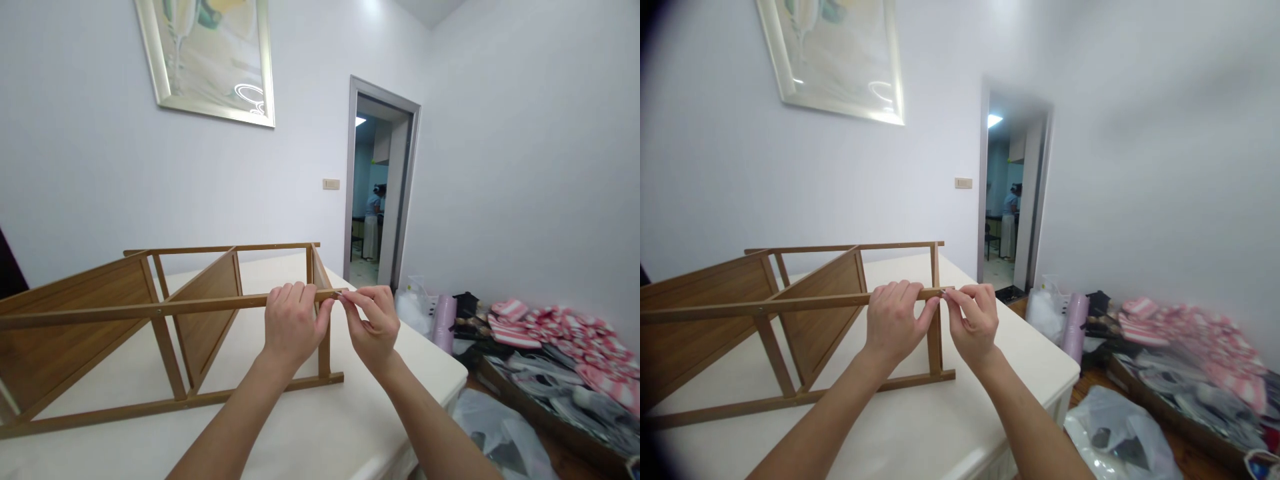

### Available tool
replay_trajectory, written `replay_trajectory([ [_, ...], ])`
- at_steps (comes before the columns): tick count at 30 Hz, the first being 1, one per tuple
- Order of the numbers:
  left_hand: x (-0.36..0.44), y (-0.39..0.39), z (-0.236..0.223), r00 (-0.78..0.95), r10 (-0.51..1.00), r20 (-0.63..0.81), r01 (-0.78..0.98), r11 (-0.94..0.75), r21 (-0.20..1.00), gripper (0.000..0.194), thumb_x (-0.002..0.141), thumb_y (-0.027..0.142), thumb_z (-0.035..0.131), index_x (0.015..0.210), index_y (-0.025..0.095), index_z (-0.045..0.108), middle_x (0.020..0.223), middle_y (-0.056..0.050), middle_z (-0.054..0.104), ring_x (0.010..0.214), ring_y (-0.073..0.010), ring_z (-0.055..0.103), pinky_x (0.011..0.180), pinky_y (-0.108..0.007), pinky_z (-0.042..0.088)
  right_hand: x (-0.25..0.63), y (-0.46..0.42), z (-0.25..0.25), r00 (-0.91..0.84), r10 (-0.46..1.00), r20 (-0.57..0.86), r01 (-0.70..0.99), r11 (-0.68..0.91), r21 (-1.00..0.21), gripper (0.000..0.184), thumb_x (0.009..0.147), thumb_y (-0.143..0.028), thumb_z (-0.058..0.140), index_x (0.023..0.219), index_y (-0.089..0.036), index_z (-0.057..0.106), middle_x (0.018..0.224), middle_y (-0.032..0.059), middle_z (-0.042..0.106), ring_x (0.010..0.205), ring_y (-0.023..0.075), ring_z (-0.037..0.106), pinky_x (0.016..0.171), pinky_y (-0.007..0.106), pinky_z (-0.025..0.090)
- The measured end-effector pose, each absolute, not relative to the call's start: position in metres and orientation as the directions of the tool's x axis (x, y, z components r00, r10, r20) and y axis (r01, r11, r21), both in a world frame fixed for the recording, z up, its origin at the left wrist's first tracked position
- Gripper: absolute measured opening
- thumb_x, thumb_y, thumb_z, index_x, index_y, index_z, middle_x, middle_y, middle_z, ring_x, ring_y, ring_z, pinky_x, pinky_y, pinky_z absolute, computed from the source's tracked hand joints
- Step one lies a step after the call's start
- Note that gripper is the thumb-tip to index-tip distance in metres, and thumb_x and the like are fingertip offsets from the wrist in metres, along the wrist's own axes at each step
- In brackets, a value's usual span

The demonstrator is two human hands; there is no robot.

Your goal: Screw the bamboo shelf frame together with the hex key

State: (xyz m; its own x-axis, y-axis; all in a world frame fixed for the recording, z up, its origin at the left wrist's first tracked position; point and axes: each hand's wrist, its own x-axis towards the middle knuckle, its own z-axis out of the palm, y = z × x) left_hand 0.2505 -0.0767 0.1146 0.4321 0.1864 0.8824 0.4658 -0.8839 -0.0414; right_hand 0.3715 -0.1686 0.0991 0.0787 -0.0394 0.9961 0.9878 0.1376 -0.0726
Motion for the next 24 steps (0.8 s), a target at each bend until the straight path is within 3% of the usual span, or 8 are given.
replay_trajectory([
  [3,0.251,-0.076,0.114,0.433,0.178,0.884,0.457,-0.889,-0.045,0.027,0.091,0.041,0.048,0.081,0.018,0.059,0.073,-0.005,0.059,0.073,-0.0222,0.051,0.071,-0.036,0.032,0.368,-0.175,0.103,0.094,-0.021,0.995,0.974,0.208,-0.088,0.016,0.082,-0.011,0.065,0.092,-0.024,0.068,0.079,0.0021,0.063,0.073,0.0154,0.058,0.062,0.031,0.05],
  [9,0.25,-0.076,0.114,0.439,0.162,0.884,0.437,-0.898,-0.052,0.026,0.091,0.04,0.049,0.084,0.018,0.06,0.075,-0.006,0.06,0.074,-0.0224,0.052,0.071,-0.036,0.032,0.362,-0.185,0.101,0.279,0.042,0.959,0.889,0.365,-0.275,0.014,0.085,-0.013,0.062,0.097,-0.021,0.065,0.086,0.0039,0.068,0.078,0.0157,0.065,0.068,0.03,0.058],
  [18,0.251,-0.075,0.112,0.414,0.148,0.898,0.438,-0.897,-0.054,0.028,0.093,0.041,0.046,0.081,0.018,0.059,0.073,-0.005,0.059,0.073,-0.0222,0.052,0.071,-0.036,0.032,0.355,-0.182,0.082,0.094,0.027,0.995,0.907,0.409,-0.097,0.032,0.084,-0.006,0.06,0.109,-0.025,0.065,0.097,0.0052,0.072,0.09,0.0197,0.07,0.078,0.036,0.063],
  [24,0.252,-0.074,0.113,0.407,0.144,0.902,0.434,-0.9,-0.052,0.026,0.092,0.039,0.048,0.08,0.018,0.059,0.073,-0.005,0.06,0.072,-0.0216,0.053,0.071,-0.036,0.032,0.36,-0.175,0.082,0.06,0.014,0.998,0.914,0.402,-0.061,0.035,0.082,-0.001,0.06,0.108,-0.024,0.064,0.099,0.006,0.072,0.092,0.019,0.07,0.076,0.035,0.063],
])
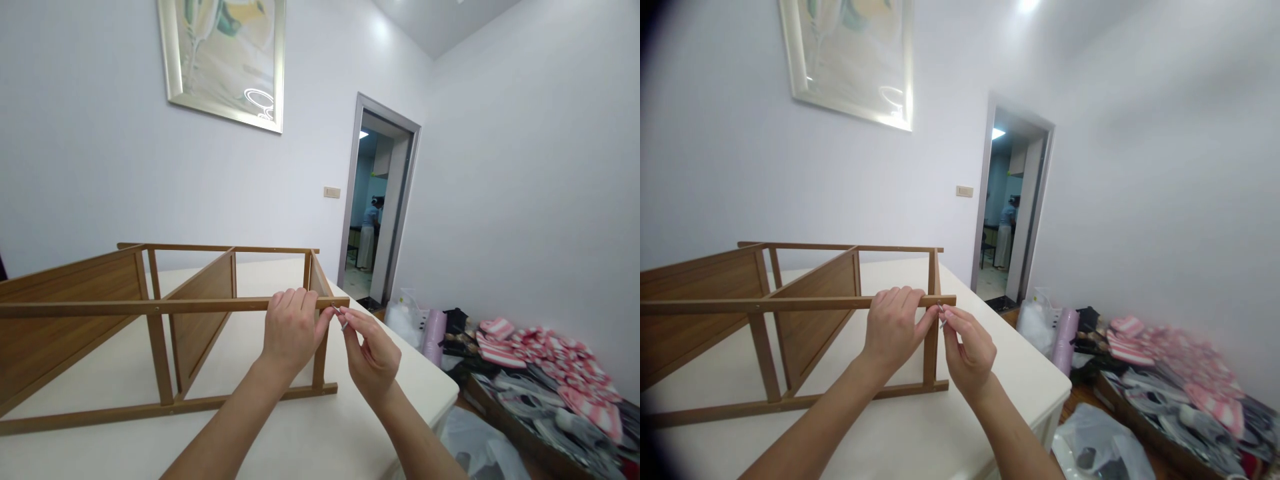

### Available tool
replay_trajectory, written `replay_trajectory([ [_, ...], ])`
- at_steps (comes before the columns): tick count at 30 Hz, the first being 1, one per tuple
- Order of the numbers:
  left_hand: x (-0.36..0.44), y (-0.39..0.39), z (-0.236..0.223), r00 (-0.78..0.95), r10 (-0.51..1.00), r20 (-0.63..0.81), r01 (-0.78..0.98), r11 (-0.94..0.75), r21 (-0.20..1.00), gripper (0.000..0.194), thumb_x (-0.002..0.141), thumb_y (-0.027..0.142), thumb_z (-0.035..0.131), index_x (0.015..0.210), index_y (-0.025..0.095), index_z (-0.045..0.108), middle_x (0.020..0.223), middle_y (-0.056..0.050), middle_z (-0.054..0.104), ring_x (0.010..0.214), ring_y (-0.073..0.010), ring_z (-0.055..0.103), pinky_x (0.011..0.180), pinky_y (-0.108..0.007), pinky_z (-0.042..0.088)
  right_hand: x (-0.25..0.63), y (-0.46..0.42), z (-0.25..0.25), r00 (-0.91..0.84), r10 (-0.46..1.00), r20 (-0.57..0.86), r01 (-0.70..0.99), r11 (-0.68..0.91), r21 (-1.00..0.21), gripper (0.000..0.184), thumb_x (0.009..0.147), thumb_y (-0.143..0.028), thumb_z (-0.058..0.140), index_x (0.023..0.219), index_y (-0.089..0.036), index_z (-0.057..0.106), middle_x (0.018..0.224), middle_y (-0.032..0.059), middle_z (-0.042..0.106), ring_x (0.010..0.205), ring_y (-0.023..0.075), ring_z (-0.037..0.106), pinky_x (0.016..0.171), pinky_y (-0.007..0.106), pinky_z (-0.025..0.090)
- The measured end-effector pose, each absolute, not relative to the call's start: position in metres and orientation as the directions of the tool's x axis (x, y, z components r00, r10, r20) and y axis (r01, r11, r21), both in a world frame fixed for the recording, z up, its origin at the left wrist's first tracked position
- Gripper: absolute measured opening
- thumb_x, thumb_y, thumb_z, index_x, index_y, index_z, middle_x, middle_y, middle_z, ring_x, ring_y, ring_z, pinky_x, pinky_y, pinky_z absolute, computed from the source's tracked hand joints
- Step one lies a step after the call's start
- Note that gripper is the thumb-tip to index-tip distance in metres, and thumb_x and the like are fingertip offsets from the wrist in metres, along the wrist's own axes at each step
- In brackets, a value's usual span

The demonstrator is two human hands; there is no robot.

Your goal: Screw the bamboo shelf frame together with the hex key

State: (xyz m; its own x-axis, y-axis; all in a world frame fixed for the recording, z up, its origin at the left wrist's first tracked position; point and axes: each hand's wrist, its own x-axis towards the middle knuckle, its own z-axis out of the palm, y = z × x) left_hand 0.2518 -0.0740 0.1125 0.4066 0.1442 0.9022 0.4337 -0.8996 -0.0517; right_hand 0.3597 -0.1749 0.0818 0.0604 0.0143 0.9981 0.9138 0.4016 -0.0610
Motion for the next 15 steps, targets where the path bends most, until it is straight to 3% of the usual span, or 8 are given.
replay_trajectory([
  [9,0.254,-0.076,0.113,0.384,0.19,0.904,0.448,-0.894,-0.003,0.032,0.092,0.044,0.048,0.075,0.019,0.058,0.07,-0.005,0.06,0.072,-0.0214,0.053,0.071,-0.036,0.033,0.357,-0.179,0.09,-0.007,-0.012,1.0,0.963,0.269,0.01,0.037,0.083,-0.006,0.061,0.113,-0.026,0.064,0.096,0.0052,0.073,0.087,0.019,0.071,0.075,0.033,0.063],
  [15,0.253,-0.076,0.113,0.393,0.179,0.902,0.433,-0.902,-0.009,0.026,0.091,0.039,0.049,0.076,0.019,0.058,0.072,-0.005,0.061,0.072,-0.0215,0.053,0.071,-0.036,0.033,0.357,-0.188,0.096,-0.27,0.125,0.955,0.949,0.205,0.242,0.051,0.082,-0.003,0.06,0.129,-0.022,0.054,0.106,0.0122,0.07,0.097,0.0227,0.069,0.078,0.037,0.062],
])
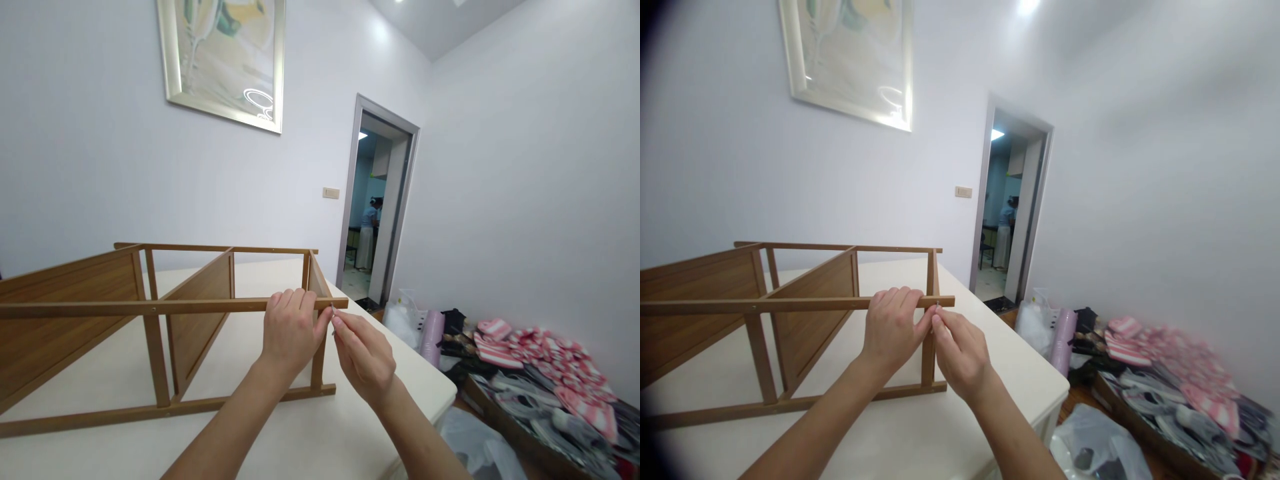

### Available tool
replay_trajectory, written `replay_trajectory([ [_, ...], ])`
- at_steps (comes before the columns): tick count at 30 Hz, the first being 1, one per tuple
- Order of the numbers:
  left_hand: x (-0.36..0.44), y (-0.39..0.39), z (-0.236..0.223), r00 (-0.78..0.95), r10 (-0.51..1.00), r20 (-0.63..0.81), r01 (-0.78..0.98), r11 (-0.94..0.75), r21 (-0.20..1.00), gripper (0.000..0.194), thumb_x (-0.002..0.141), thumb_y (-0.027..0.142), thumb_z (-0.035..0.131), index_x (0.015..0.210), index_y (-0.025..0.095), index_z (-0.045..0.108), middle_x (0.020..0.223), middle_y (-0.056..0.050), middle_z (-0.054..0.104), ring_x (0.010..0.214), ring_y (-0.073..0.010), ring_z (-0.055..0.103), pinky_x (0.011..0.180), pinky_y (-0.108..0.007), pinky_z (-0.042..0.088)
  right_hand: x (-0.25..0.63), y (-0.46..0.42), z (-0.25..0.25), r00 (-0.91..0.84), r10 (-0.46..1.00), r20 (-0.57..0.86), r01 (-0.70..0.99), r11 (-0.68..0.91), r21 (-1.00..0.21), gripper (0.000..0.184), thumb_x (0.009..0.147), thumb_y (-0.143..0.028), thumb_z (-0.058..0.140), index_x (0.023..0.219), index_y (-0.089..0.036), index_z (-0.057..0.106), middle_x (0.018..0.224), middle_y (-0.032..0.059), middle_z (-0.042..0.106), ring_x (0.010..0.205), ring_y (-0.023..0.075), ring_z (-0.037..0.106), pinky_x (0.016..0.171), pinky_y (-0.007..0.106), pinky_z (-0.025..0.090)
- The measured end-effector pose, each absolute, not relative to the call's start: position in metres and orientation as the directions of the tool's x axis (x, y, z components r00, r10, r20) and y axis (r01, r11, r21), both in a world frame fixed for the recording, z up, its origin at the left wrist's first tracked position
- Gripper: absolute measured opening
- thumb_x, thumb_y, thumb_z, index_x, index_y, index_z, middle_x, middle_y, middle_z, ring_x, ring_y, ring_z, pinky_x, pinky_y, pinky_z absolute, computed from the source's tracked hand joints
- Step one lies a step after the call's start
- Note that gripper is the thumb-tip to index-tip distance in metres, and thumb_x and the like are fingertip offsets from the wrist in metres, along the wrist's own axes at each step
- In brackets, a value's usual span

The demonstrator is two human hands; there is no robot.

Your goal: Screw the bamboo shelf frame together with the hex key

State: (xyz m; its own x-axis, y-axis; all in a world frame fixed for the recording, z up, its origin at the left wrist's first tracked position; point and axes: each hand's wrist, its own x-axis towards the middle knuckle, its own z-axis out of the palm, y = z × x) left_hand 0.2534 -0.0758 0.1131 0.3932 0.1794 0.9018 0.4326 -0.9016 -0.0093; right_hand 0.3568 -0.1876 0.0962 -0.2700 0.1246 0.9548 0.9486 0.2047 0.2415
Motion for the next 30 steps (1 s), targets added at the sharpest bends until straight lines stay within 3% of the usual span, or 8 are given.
replay_trajectory([
  [3,0.253,-0.076,0.114,0.393,0.17,0.904,0.427,-0.904,-0.016,0.025,0.091,0.038,0.05,0.077,0.019,0.058,0.072,-0.005,0.061,0.072,-0.0215,0.053,0.07,-0.036,0.033,0.364,-0.193,0.103,-0.382,0.237,0.893,0.912,0.25,0.324,0.053,0.083,-0.001,0.058,0.132,-0.018,0.05,0.108,0.0149,0.069,0.1,0.0239,0.067,0.081,0.04,0.061],
  [6,0.252,-0.076,0.114,0.396,0.167,0.903,0.426,-0.905,-0.019,0.026,0.091,0.038,0.049,0.077,0.019,0.059,0.072,-0.005,0.061,0.072,-0.0217,0.053,0.07,-0.036,0.033,0.373,-0.198,0.111,-0.415,0.325,0.85,0.898,0.298,0.324,0.051,0.086,-0.002,0.055,0.133,-0.02,0.048,0.11,0.0143,0.068,0.102,0.0226,0.066,0.08,0.041,0.061],
  [10,0.252,-0.076,0.113,0.396,0.175,0.901,0.423,-0.906,-0.01,0.027,0.091,0.04,0.049,0.078,0.019,0.059,0.071,-0.005,0.06,0.072,-0.0217,0.053,0.07,-0.036,0.033,0.381,-0.201,0.116,-0.403,0.326,0.855,0.891,0.351,0.286,0.05,0.087,-0.003,0.054,0.132,-0.024,0.049,0.108,0.0118,0.069,0.097,0.0189,0.067,0.075,0.036,0.061],
  [16,0.253,-0.075,0.112,0.4,0.176,0.9,0.418,-0.908,-0.008,0.025,0.091,0.038,0.05,0.079,0.018,0.059,0.072,-0.005,0.06,0.072,-0.0212,0.052,0.071,-0.035,0.033,0.385,-0.202,0.113,-0.46,0.352,0.815,0.872,0.353,0.34,0.047,0.086,-0.001,0.054,0.129,-0.017,0.049,0.11,0.0155,0.068,0.106,0.021,0.064,0.084,0.04,0.059],
  [24,0.252,-0.074,0.112,0.4,0.162,0.902,0.428,-0.904,-0.027,0.03,0.093,0.042,0.047,0.079,0.018,0.058,0.071,-0.004,0.059,0.072,-0.0213,0.051,0.07,-0.035,0.032,0.379,-0.216,0.162,-0.604,0.487,0.631,0.796,0.334,0.504,0.017,0.091,-0.007,0.051,0.106,-0.014,0.057,0.102,0.013,0.069,0.104,0.0194,0.064,0.086,0.035,0.057],
  [30,0.252,-0.077,0.114,0.4,0.171,0.901,0.423,-0.906,-0.016,0.033,0.093,0.045,0.047,0.079,0.017,0.058,0.071,-0.005,0.058,0.072,-0.0213,0.051,0.07,-0.035,0.032,0.389,-0.217,0.159,-0.641,0.494,0.588,0.756,0.276,0.593,0.017,0.09,-0.006,0.05,0.105,-0.013,0.056,0.097,0.0123,0.069,0.097,0.0192,0.065,0.081,0.033,0.057],
])
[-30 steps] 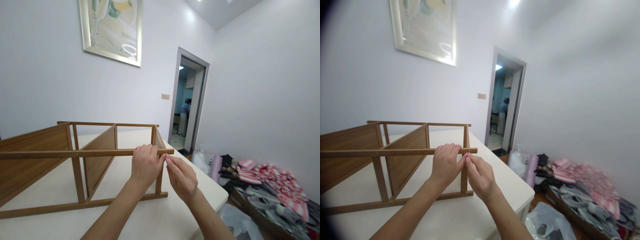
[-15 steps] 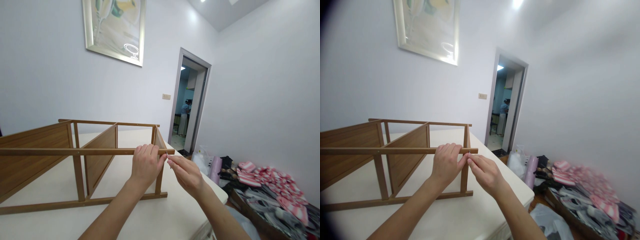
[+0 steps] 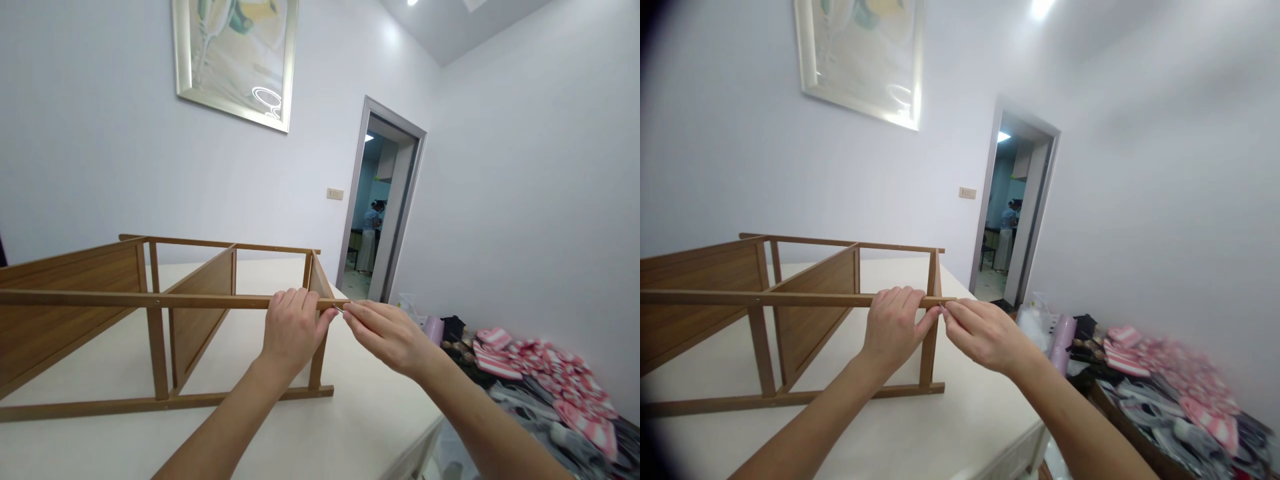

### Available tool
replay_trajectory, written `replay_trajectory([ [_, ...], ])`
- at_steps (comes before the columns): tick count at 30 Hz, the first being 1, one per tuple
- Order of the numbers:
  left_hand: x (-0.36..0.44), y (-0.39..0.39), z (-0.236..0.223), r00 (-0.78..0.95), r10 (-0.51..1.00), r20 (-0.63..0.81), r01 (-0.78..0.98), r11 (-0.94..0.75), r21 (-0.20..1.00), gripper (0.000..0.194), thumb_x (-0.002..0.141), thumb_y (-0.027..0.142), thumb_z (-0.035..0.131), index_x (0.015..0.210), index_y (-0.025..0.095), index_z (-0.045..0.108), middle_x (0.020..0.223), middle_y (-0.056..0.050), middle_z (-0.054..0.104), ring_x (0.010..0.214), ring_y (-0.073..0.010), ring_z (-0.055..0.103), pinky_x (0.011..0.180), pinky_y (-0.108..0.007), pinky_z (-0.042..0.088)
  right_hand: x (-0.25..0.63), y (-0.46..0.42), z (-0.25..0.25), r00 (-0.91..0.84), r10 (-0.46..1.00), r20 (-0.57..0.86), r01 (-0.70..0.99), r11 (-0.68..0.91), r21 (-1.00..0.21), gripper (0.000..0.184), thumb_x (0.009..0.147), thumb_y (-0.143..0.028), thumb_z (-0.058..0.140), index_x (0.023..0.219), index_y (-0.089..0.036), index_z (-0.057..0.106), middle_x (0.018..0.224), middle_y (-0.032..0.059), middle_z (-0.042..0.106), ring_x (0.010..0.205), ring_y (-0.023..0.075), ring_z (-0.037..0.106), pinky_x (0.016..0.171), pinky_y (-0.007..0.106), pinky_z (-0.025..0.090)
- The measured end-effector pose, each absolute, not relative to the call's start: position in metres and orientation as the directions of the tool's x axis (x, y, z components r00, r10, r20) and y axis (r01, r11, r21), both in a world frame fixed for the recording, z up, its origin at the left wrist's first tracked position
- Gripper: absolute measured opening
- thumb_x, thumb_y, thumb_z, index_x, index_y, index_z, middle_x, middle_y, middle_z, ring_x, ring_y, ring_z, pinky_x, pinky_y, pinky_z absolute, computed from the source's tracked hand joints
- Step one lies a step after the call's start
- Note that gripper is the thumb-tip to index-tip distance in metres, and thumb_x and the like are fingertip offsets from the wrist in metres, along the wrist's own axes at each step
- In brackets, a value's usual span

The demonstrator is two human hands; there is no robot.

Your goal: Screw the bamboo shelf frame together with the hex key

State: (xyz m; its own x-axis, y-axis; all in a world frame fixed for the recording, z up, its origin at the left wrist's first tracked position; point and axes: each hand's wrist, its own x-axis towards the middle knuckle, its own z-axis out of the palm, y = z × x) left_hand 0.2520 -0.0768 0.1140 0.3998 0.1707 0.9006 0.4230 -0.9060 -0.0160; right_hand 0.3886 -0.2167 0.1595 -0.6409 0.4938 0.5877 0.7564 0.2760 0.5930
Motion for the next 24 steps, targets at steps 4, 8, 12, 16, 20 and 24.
replay_trajectory([
  [4,0.252,-0.077,0.114,0.409,0.186,0.893,0.42,-0.907,-0.004,0.03,0.092,0.042,0.048,0.079,0.017,0.059,0.072,-0.005,0.058,0.074,-0.0216,0.052,0.071,-0.036,0.032,0.385,-0.212,0.133,-0.571,0.425,0.703,0.817,0.205,0.539,0.024,0.086,-0.003,0.053,0.109,-0.011,0.055,0.091,0.0119,0.068,0.086,0.0181,0.066,0.074,0.032,0.057],
  [8,0.252,-0.077,0.114,0.415,0.191,0.89,0.414,-0.91,0.003,0.027,0.092,0.039,0.049,0.079,0.017,0.058,0.073,-0.005,0.059,0.073,-0.0215,0.052,0.071,-0.036,0.033,0.374,-0.207,0.123,-0.524,0.379,0.763,0.85,0.189,0.491,0.026,0.084,-0.003,0.056,0.109,-0.011,0.056,0.089,0.0119,0.068,0.087,0.0195,0.066,0.073,0.032,0.057],
  [12,0.251,-0.078,0.114,0.433,0.207,0.877,0.397,-0.918,0.021,0.027,0.092,0.04,0.047,0.082,0.017,0.058,0.075,-0.006,0.059,0.075,-0.0222,0.052,0.072,-0.037,0.034,0.365,-0.206,0.128,-0.423,0.325,0.846,0.905,0.2,0.376,0.024,0.082,-0.002,0.058,0.102,-0.015,0.058,0.09,0.0108,0.068,0.086,0.0181,0.066,0.072,0.03,0.057],
  [16,0.241,-0.079,0.117,0.508,0.202,0.837,0.327,-0.945,0.03,0.026,0.089,0.039,0.05,0.097,0.016,0.059,0.086,-0.008,0.061,0.082,-0.0244,0.053,0.077,-0.04,0.036,0.36,-0.203,0.124,-0.299,0.275,0.914,0.945,0.218,0.243,0.019,0.082,-0.004,0.056,0.094,-0.019,0.059,0.089,0.0086,0.07,0.083,0.0168,0.068,0.072,0.029,0.058],
  [20,0.23,-0.081,0.121,0.591,0.166,0.789,0.258,-0.966,0.01,0.036,0.086,0.04,0.052,0.111,0.015,0.055,0.095,-0.01,0.061,0.089,-0.026,0.053,0.082,-0.043,0.037,0.355,-0.198,0.114,-0.194,0.235,0.953,0.97,0.19,0.15,0.016,0.081,-0.004,0.057,0.087,-0.019,0.058,0.089,0.0085,0.07,0.084,0.017,0.069,0.072,0.028,0.059],
  [24,0.227,-0.081,0.123,0.612,0.165,0.774,0.253,-0.967,0.006,0.044,0.085,0.049,0.051,0.111,0.015,0.055,0.095,-0.01,0.06,0.09,-0.0275,0.053,0.082,-0.043,0.038,0.352,-0.196,0.111,-0.103,0.184,0.978,0.984,0.16,0.074,0.016,0.079,-0.003,0.059,0.082,-0.019,0.059,0.086,0.0069,0.071,0.08,0.0155,0.07,0.071,0.026,0.059],
])
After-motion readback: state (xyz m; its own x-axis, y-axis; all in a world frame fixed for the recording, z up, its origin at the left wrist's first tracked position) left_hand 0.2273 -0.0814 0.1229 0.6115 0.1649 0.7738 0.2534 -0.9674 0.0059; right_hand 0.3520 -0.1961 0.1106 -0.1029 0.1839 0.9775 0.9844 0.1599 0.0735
